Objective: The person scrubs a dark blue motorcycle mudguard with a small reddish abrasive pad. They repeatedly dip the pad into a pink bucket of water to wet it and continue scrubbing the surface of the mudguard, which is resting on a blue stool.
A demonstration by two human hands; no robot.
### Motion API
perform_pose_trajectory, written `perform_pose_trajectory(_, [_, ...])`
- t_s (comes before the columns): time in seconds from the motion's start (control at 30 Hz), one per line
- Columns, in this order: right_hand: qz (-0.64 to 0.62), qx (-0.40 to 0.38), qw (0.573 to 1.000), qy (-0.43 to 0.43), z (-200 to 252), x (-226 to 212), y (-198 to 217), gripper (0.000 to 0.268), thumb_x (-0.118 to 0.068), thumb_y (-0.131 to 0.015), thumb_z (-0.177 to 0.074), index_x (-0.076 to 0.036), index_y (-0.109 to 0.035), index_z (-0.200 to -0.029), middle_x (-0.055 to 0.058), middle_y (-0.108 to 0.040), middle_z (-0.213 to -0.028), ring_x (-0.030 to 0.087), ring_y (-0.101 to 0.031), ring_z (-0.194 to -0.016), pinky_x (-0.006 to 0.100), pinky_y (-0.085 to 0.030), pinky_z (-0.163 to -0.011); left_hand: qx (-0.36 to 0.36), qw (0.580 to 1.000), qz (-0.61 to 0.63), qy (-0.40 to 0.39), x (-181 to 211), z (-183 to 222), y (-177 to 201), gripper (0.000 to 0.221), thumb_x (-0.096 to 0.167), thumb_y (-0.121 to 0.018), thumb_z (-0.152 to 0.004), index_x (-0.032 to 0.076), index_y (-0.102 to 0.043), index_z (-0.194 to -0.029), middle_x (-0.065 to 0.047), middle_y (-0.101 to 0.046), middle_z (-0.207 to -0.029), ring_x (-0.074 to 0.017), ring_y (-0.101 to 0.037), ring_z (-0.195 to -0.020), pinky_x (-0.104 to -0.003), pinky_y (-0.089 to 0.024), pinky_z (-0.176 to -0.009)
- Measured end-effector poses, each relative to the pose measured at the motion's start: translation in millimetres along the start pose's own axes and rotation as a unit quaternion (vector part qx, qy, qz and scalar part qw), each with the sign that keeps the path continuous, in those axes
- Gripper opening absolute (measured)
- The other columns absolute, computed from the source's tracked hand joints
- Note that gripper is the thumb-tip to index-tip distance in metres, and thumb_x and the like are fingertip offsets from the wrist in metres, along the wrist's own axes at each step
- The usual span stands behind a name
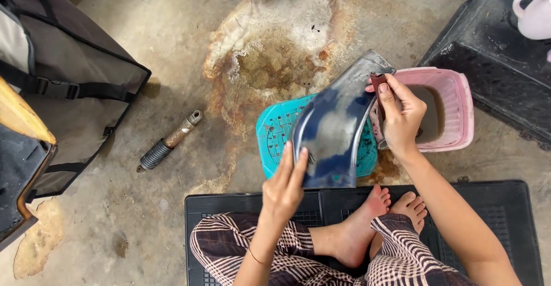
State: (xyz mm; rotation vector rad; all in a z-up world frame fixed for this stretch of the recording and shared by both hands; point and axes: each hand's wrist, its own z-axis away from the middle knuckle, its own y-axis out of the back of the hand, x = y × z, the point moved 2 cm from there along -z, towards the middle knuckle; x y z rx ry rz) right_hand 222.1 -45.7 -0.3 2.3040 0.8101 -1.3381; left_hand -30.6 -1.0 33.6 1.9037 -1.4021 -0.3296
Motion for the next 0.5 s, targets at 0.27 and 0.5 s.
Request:
perform_pose_trajectory(0.27, [-0.023,-0.008,0.999,-0.030,7,-6,-2,0.023,-0.004,-0.060,-0.109,0.011,-0.068,-0.124,0.025,-0.073,-0.097,0.027,-0.069,-0.091,0.037,-0.053,-0.087,0.014,1.000,0.001,-0.020,-14,16,-5,0.042,-0.003,-0.047,-0.089,0.006,-0.071,-0.122,-0.028,-0.068,-0.122,-0.0335,-0.075,-0.094,-0.032,-0.061,-0.065])
perform_pose_trajectory(0.5, [-0.154,0.040,0.983,-0.097,-4,22,-13,0.026,-0.005,-0.061,-0.106,0.012,-0.065,-0.126,0.032,-0.070,-0.105,0.033,-0.072,-0.095,0.036,-0.056,-0.088,0.071,0.982,-0.056,-0.165,-22,-32,10,0.038,-0.008,-0.047,-0.095,0.009,-0.076,-0.114,-0.029,-0.071,-0.113,-0.0404,-0.074,-0.099,-0.033,-0.062,-0.070])
